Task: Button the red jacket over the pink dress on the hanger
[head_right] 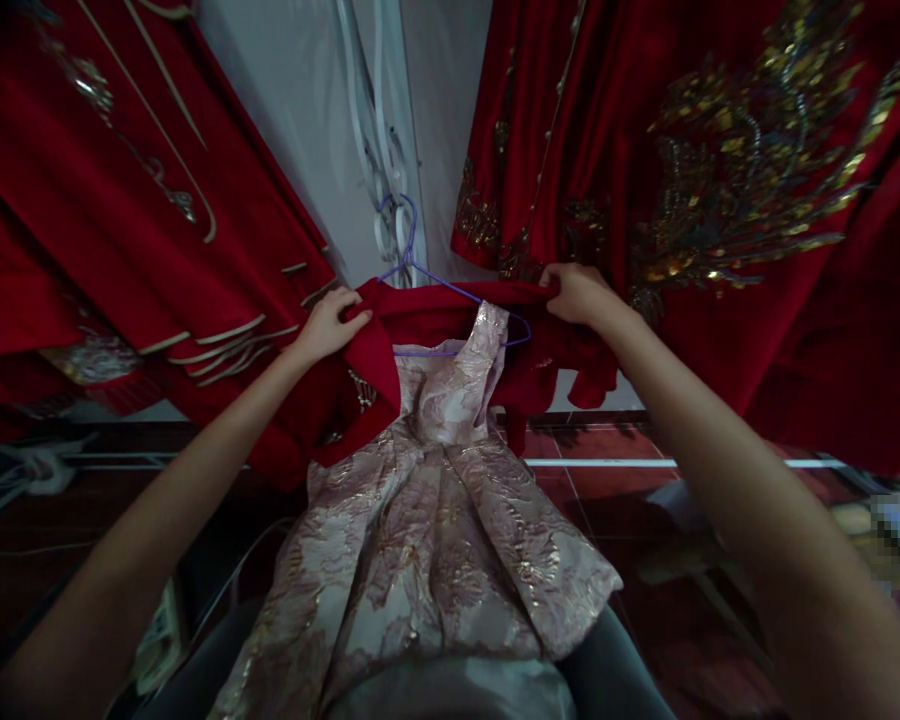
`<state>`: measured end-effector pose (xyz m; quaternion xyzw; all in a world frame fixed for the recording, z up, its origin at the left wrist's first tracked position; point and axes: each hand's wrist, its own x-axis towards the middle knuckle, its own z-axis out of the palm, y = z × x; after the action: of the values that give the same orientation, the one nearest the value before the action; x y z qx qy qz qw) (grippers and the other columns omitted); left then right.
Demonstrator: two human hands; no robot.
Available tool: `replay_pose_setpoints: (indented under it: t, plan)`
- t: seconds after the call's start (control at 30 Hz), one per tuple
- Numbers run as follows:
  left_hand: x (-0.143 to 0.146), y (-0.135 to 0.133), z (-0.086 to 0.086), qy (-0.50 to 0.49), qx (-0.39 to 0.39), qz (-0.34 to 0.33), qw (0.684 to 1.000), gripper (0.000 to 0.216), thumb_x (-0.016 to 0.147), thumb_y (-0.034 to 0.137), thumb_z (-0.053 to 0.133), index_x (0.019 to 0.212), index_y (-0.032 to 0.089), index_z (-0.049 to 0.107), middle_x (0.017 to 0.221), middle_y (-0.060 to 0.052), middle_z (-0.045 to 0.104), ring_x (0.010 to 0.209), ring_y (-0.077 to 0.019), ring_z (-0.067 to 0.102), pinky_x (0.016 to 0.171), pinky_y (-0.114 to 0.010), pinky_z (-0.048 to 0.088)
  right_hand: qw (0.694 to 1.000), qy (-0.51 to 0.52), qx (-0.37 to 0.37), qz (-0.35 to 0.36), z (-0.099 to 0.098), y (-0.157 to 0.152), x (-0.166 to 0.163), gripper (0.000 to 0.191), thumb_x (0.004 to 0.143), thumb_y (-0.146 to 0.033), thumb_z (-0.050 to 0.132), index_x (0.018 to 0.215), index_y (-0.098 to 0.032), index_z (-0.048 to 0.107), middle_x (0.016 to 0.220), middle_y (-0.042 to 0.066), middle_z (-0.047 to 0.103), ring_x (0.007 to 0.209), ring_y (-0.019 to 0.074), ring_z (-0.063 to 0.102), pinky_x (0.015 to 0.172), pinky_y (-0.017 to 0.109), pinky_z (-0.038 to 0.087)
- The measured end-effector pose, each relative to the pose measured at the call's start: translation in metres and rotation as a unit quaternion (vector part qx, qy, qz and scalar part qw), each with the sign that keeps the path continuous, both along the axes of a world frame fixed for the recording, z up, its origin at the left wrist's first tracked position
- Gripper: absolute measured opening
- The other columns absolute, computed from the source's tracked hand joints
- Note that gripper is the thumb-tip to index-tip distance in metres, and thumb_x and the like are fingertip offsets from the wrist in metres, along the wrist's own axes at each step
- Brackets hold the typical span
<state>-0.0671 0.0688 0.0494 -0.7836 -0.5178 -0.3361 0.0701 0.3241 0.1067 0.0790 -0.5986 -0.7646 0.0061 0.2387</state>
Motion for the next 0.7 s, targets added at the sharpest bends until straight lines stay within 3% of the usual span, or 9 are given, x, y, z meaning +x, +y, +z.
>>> replay_pose_setpoints:
  t: [0.07,0.13,0.17,0.23,0.33,0.43,0.5,0.57,0.7]
  plan:
    - [0.003,-0.004,-0.003,0.023,-0.005,0.013,1.0,0.024,0.081,0.04,0.052,0.084,0.018,0.06,0.089,-0.007,0.053,0.092,-0.0241,0.05,0.086,-0.038,0.038,0.996,0.004,-0.051,0.07,-0.001,-0.023,-0.009,0.017,0.066,-0.025,0.072,0.077,-0.02,0.06,0.071,0.003,0.063,0.068,0.0195,0.059,0.069,0.035,0.047]
    - [0.006,-0.008,-0.007,0.043,-0.009,0.024,0.999,0.029,0.081,0.044,0.052,0.091,0.018,0.063,0.096,-0.009,0.052,0.099,-0.0278,0.048,0.088,-0.043,0.037,0.973,0.063,-0.145,0.168,-0.004,-0.036,-0.026,0.03,0.072,-0.043,0.068,0.088,-0.019,0.062,0.079,0.003,0.066,0.072,0.019,0.06,0.07,0.033,0.047]
    - [0.008,-0.011,-0.009,0.051,-0.01,0.028,0.998,0.031,0.081,0.044,0.052,0.093,0.019,0.064,0.1,-0.011,0.052,0.102,-0.0293,0.047,0.09,-0.045,0.037,0.969,0.08,-0.145,0.183,-0.007,-0.039,-0.035,0.035,0.075,-0.05,0.063,0.09,-0.019,0.061,0.084,0.004,0.066,0.076,0.0202,0.061,0.071,0.033,0.047]
    - [0.013,-0.017,-0.013,0.062,-0.007,0.035,0.997,0.032,0.082,0.044,0.051,0.097,0.02,0.066,0.106,-0.012,0.05,0.106,-0.0308,0.046,0.092,-0.048,0.036,0.987,0.099,-0.044,0.117,-0.015,-0.038,-0.059,0.037,0.08,-0.053,0.056,0.089,-0.017,0.06,0.085,0.007,0.065,0.08,0.0231,0.06,0.075,0.034,0.045]
    - [0.021,-0.023,-0.019,0.075,0.006,0.044,0.996,0.034,0.085,0.044,0.048,0.102,0.02,0.066,0.114,-0.013,0.048,0.111,-0.032,0.044,0.093,-0.049,0.036,0.983,0.166,0.064,0.04,-0.032,-0.036,-0.105,0.036,0.088,-0.051,0.042,0.091,-0.018,0.056,0.086,0.009,0.062,0.084,0.0242,0.058,0.078,0.033,0.043]
    - [0.026,-0.025,-0.023,0.08,0.019,0.069,0.994,0.037,0.084,0.044,0.048,0.108,0.021,0.064,0.12,-0.015,0.045,0.113,-0.0349,0.043,0.093,-0.05,0.035,0.964,0.225,0.097,0.099,-0.05,-0.048,-0.154,0.037,0.092,-0.051,0.03,0.093,-0.02,0.051,0.083,0.006,0.058,0.077,0.0199,0.055,0.074,0.03,0.042]
    - [0.025,-0.026,-0.023,0.077,0.02,0.076,0.994,0.037,0.084,0.043,0.05,0.11,0.021,0.063,0.125,-0.015,0.043,0.115,-0.0358,0.042,0.094,-0.051,0.035,0.952,0.223,0.082,0.194,-0.059,-0.059,-0.177,0.032,0.092,-0.05,0.032,0.088,-0.022,0.048,0.077,0.003,0.055,0.069,0.017,0.053,0.07,0.028,0.041]
    - [0.022,-0.028,-0.019,0.073,0.011,0.066,0.995,0.036,0.083,0.042,0.051,0.11,0.02,0.063,0.128,-0.014,0.042,0.116,-0.0351,0.041,0.096,-0.052,0.034,0.945,0.215,0.068,0.236,-0.065,-0.068,-0.184,0.028,0.089,-0.048,0.039,0.081,-0.022,0.044,0.069,0.0,0.049,0.061,0.0145,0.047,0.064,0.026,0.039]
    - [0.018,-0.04,-0.015,0.019,0.049,0.083,0.995,0.03,0.082,0.04,0.054,0.098,0.017,0.063,0.128,-0.014,0.044,0.12,-0.0339,0.039,0.1,-0.049,0.032,0.948,0.246,0.064,0.194,-0.07,-0.074,-0.165,0.028,0.082,-0.047,0.052,0.078,-0.022,0.038,0.063,-0.004,0.041,0.053,0.0109,0.037,0.054,0.024,0.031]
